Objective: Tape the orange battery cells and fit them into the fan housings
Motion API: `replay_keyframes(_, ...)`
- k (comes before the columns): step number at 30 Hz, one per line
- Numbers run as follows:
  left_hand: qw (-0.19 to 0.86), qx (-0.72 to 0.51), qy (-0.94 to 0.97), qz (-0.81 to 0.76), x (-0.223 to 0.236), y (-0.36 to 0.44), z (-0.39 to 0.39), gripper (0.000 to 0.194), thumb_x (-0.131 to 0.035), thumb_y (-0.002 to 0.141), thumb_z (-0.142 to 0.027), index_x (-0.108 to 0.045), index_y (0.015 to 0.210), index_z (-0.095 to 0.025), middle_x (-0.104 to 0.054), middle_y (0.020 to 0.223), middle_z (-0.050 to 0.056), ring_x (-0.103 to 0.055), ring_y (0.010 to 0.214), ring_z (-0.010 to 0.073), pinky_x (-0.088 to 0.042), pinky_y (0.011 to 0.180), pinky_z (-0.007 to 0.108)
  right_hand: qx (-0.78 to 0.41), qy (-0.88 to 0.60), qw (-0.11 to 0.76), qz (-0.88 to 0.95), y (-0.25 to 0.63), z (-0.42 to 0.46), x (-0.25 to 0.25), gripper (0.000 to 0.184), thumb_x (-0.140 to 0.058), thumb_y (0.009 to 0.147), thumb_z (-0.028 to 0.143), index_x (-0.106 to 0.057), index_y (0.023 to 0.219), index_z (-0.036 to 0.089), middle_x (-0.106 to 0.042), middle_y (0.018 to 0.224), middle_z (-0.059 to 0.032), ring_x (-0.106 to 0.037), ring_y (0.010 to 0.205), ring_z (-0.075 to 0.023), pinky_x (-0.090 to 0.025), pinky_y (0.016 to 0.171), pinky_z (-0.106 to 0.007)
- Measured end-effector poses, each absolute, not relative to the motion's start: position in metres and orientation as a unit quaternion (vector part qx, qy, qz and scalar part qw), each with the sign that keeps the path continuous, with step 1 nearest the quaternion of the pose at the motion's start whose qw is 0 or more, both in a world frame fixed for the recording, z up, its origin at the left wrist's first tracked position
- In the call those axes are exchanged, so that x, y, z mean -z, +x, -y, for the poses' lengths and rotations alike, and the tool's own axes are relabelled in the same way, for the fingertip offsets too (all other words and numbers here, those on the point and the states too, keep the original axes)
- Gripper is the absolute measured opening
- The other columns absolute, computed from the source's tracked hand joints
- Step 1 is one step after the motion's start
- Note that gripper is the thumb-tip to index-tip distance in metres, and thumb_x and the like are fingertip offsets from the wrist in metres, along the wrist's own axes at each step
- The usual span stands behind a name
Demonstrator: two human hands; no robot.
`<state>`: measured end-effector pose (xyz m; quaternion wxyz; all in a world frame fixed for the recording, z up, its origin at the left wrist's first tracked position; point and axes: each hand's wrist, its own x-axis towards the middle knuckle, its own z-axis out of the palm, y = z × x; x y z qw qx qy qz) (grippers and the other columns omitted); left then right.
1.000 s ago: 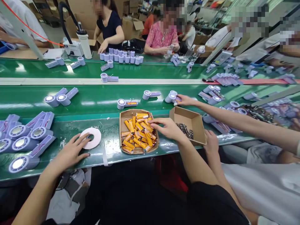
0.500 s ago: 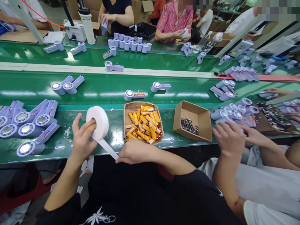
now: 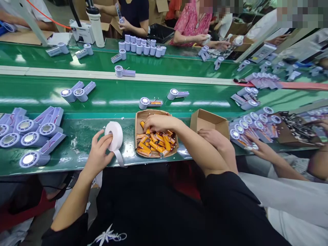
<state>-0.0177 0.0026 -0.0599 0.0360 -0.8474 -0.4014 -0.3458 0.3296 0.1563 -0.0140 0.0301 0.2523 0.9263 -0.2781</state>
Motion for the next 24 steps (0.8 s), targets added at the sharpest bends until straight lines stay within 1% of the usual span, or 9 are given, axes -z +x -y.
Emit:
replay_keyframes(4, 0.048, 0.319, -0.849, 0.419, 0.059, -0.018, 0.003, 0.044, -0.067, 0.095, -0.008, -0.062, 0.137, -0.021, -0.076, 0.133, 0.014, -0.061, 0.136, 0.0365, -0.052, 0.116, 0.058, 0.359, 0.344, -0.081, -0.864, 0.34, -0.15, 0.003, 0.034, -0.056, 0.107, 0.033, -0.081, 0.126, 0.019, -0.083, 0.123, -0.0093, -0.074, 0.109, -0.0233, -0.054, 0.099, -0.038)
replay_keyframes(8, 0.043, 0.308, -0.854, 0.416, 0.058, -0.019, 0.005, 0.043, -0.065, 0.095, -0.007, -0.063, 0.137, -0.019, -0.077, 0.133, 0.015, -0.06, 0.136, 0.0358, -0.051, 0.117, 0.056, 0.322, 0.3, 0.02, -0.898, 0.342, -0.139, 0.006, 0.044, -0.07, 0.097, 0.025, -0.078, 0.14, 0.019, -0.078, 0.138, -0.0124, -0.068, 0.13, -0.0301, -0.049, 0.114, -0.046)
replay_keyframes(11, 0.035, 0.306, -0.858, 0.411, 0.058, -0.016, 0.001, 0.045, -0.065, 0.095, -0.007, -0.063, 0.138, -0.019, -0.077, 0.134, 0.014, -0.06, 0.136, 0.0351, -0.051, 0.117, 0.056, 0.262, 0.278, 0.077, -0.921, 0.333, -0.138, 0.012, 0.041, -0.078, 0.089, 0.019, -0.083, 0.13, 0.018, -0.08, 0.131, -0.0137, -0.064, 0.132, -0.0347, -0.046, 0.117, -0.052)
replay_keyframes(13, 0.032, 0.31, -0.862, 0.4, 0.058, -0.012, -0.001, 0.046, -0.064, 0.095, -0.007, -0.063, 0.139, -0.019, -0.077, 0.134, 0.014, -0.062, 0.133, 0.0338, -0.05, 0.118, 0.056, 0.251, 0.283, 0.081, -0.922, 0.331, -0.141, 0.009, 0.03, -0.079, 0.088, 0.019, -0.086, 0.118, 0.019, -0.083, 0.117, -0.0126, -0.068, 0.12, -0.033, -0.049, 0.111, -0.051)
replay_keyframes(16, 0.032, 0.304, -0.868, 0.391, 0.057, -0.007, 0.0, 0.047, -0.063, 0.094, -0.004, -0.063, 0.139, -0.019, -0.077, 0.134, 0.014, -0.063, 0.131, 0.0326, -0.049, 0.119, 0.056, 0.319, 0.334, -0.053, -0.885, 0.341, -0.143, -0.005, 0.023, -0.071, 0.099, 0.029, -0.086, 0.114, 0.018, -0.083, 0.108, -0.0103, -0.072, 0.105, -0.0253, -0.055, 0.102, -0.044)
replay_keyframes(18, 0.035, 0.29, -0.87, 0.398, 0.054, -0.005, 0.004, 0.046, -0.064, 0.093, -0.004, -0.066, 0.137, -0.019, -0.078, 0.133, 0.014, -0.06, 0.132, 0.0336, -0.049, 0.117, 0.055, 0.397, 0.376, -0.216, -0.809, 0.35, -0.136, -0.014, 0.04, -0.059, 0.109, 0.046, -0.082, 0.122, 0.017, -0.082, 0.112, -0.0101, -0.074, 0.097, -0.0202, -0.06, 0.094, -0.038)
replay_keyframes(20, 0.043, 0.273, -0.869, 0.41, 0.05, -0.003, 0.009, 0.043, -0.066, 0.094, -0.005, -0.07, 0.134, -0.02, -0.079, 0.131, 0.012, -0.058, 0.132, 0.0347, -0.051, 0.113, 0.053, 0.468, 0.38, -0.32, -0.731, 0.354, -0.121, -0.019, 0.055, -0.06, 0.108, 0.063, -0.079, 0.132, 0.017, -0.082, 0.115, -0.0101, -0.075, 0.09, -0.0172, -0.062, 0.085, -0.034)
replay_keyframes(22, 0.061, 0.256, -0.87, 0.416, 0.044, -0.001, 0.013, 0.039, -0.069, 0.095, -0.006, -0.073, 0.131, -0.02, -0.079, 0.129, 0.011, -0.057, 0.129, 0.0336, -0.053, 0.109, 0.048, 0.512, 0.359, -0.343, -0.701, 0.349, -0.1, -0.019, 0.061, -0.071, 0.101, 0.065, -0.076, 0.14, 0.018, -0.083, 0.115, -0.0094, -0.077, 0.088, -0.0169, -0.064, 0.082, -0.033)
replay_keyframes(24, 0.091, 0.236, -0.877, 0.409, 0.036, 0.002, 0.016, 0.04, -0.07, 0.096, -0.005, -0.075, 0.132, -0.021, -0.08, 0.128, 0.008, -0.058, 0.122, 0.0299, -0.053, 0.105, 0.043, 0.497, 0.353, -0.345, -0.714, 0.339, -0.077, -0.017, 0.058, -0.074, 0.101, 0.059, -0.075, 0.144, 0.02, -0.084, 0.116, -0.0089, -0.08, 0.095, -0.0195, -0.066, 0.09, -0.035)
